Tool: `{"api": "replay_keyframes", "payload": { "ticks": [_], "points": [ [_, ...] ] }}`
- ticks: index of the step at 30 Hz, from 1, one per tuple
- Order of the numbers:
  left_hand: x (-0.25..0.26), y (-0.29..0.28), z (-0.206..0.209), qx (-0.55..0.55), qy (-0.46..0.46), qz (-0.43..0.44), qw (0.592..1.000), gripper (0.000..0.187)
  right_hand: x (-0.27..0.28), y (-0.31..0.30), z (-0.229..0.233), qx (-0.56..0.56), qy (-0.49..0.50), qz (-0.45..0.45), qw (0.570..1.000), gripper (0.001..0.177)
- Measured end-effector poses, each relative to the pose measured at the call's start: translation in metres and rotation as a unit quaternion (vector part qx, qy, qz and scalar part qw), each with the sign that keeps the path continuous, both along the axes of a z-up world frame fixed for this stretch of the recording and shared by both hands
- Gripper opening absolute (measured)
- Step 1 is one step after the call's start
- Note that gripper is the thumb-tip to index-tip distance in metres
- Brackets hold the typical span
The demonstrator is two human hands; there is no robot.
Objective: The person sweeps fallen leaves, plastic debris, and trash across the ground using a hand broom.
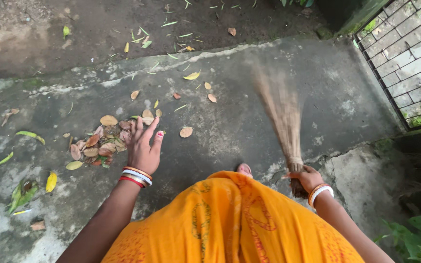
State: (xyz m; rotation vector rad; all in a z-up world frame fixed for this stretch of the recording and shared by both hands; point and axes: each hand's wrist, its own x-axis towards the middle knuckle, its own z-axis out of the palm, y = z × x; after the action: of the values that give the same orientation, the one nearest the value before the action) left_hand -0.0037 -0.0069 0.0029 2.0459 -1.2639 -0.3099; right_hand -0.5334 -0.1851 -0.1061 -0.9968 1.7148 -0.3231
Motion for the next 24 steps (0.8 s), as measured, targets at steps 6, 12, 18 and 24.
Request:
{"api": "replay_keyframes", "payload": {
  "ticks": [6,12,18,24],
  "points": [
    [-0.031,-0.054,0.015,0.022,-0.029,-0.007,0.999,0.048,-0.068,-0.088,-0.023,-0.001,0.095,-0.074,0.993,0.043],
    [-0.083,-0.123,0.026,0.037,-0.044,0.010,0.998,0.049,-0.146,-0.191,-0.036,0.062,0.160,-0.124,0.977,0.044],
    [-0.117,-0.171,0.042,0.056,-0.067,0.021,0.996,0.049,-0.188,-0.272,-0.064,0.137,0.165,-0.120,0.969,0.039],
    [-0.136,-0.168,0.059,0.098,-0.065,0.078,0.990,0.049,-0.161,-0.291,-0.115,0.179,0.240,0.122,0.946,0.049]
  ]
}}
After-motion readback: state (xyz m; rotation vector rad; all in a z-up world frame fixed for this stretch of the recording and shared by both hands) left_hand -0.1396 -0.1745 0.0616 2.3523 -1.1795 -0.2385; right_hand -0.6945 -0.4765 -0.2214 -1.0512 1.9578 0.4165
